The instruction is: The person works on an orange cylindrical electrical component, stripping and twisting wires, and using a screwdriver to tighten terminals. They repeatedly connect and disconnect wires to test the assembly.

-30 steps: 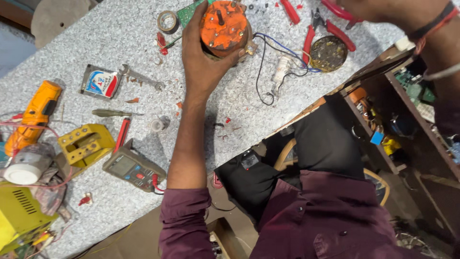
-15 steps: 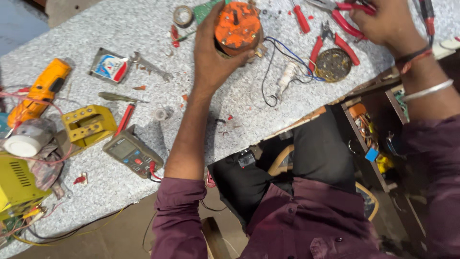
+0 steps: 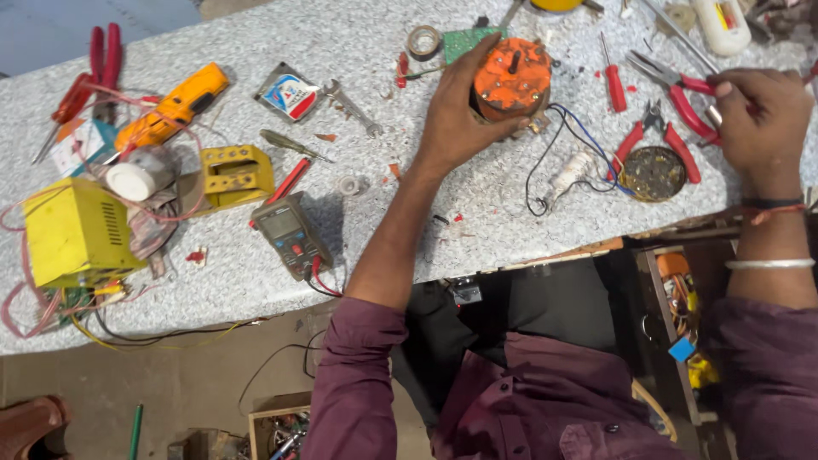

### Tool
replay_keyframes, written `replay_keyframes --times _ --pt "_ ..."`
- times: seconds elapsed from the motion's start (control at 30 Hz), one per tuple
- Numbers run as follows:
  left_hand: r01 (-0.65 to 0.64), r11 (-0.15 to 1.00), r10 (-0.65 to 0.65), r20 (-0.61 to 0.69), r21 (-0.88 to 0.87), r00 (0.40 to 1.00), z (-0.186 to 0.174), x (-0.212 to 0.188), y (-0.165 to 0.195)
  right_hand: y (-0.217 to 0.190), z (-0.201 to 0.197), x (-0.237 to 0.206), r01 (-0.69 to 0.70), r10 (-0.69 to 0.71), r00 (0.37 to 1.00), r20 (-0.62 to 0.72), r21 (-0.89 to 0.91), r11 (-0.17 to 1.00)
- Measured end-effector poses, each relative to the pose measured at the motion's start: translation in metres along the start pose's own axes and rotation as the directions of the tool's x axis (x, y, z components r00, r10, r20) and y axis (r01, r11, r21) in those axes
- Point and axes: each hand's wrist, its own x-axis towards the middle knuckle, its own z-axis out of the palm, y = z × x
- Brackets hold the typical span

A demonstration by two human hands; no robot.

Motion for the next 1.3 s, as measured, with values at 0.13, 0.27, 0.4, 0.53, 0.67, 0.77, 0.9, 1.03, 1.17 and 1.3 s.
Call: replay_keyframes --times 0.13,0.27,0.4,0.53,0.67,0.77,0.9,1.03,1.17,1.3 --pt "0.035 0.999 -0.035 0.007 0.041 0.999 -0.003 0.002 0.006 -0.004 -0.002 0.004 -0.083 0.083 0.996 0.013 -0.011 0.996" --pt "0.044 0.997 -0.046 0.023 0.064 0.999 -0.004 0.005 0.008 -0.009 -0.004 0.009 -0.090 0.090 0.996 0.006 -0.023 0.996" --pt "0.026 0.996 -0.027 0.014 0.087 1.000 -0.004 0.004 0.007 -0.008 -0.004 0.008 -0.060 0.061 0.998 0.008 -0.049 0.997" --pt "0.051 0.996 -0.052 0.009 0.067 0.999 -0.004 0.004 0.009 0.000 -0.002 0.005 -0.088 0.088 0.996 0.014 -0.007 0.996" --pt "0.016 0.998 -0.015 -0.016 0.064 1.000 -0.004 0.004 0.012 0.007 0.001 0.006 -0.103 0.103 0.995 0.002 0.015 0.995" --pt "0.003 0.999 -0.002 -0.029 0.044 1.000 -0.001 0.003 0.012 0.006 0.000 0.007 -0.075 0.075 0.997 -0.020 0.001 0.997" --pt "-0.023 0.999 0.025 -0.059 0.035 0.998 0.003 0.005 0.009 -0.002 -0.002 0.013 -0.099 0.099 0.994 -0.035 0.014 0.995" --pt "0.007 0.999 -0.003 -0.084 0.048 0.996 0.006 0.009 0.011 -0.012 -0.004 0.018 -0.164 0.166 0.986 -0.035 0.051 0.985" --pt "0.015 0.999 -0.011 -0.094 0.038 0.995 0.009 0.009 0.018 -0.014 -0.006 0.020 -0.113 0.114 0.992 -0.056 0.009 0.994" --pt "0.030 0.997 -0.025 -0.068 0.070 0.997 0.008 0.010 0.021 -0.017 -0.007 0.021 -0.146 0.145 0.988 -0.051 -0.017 0.989"
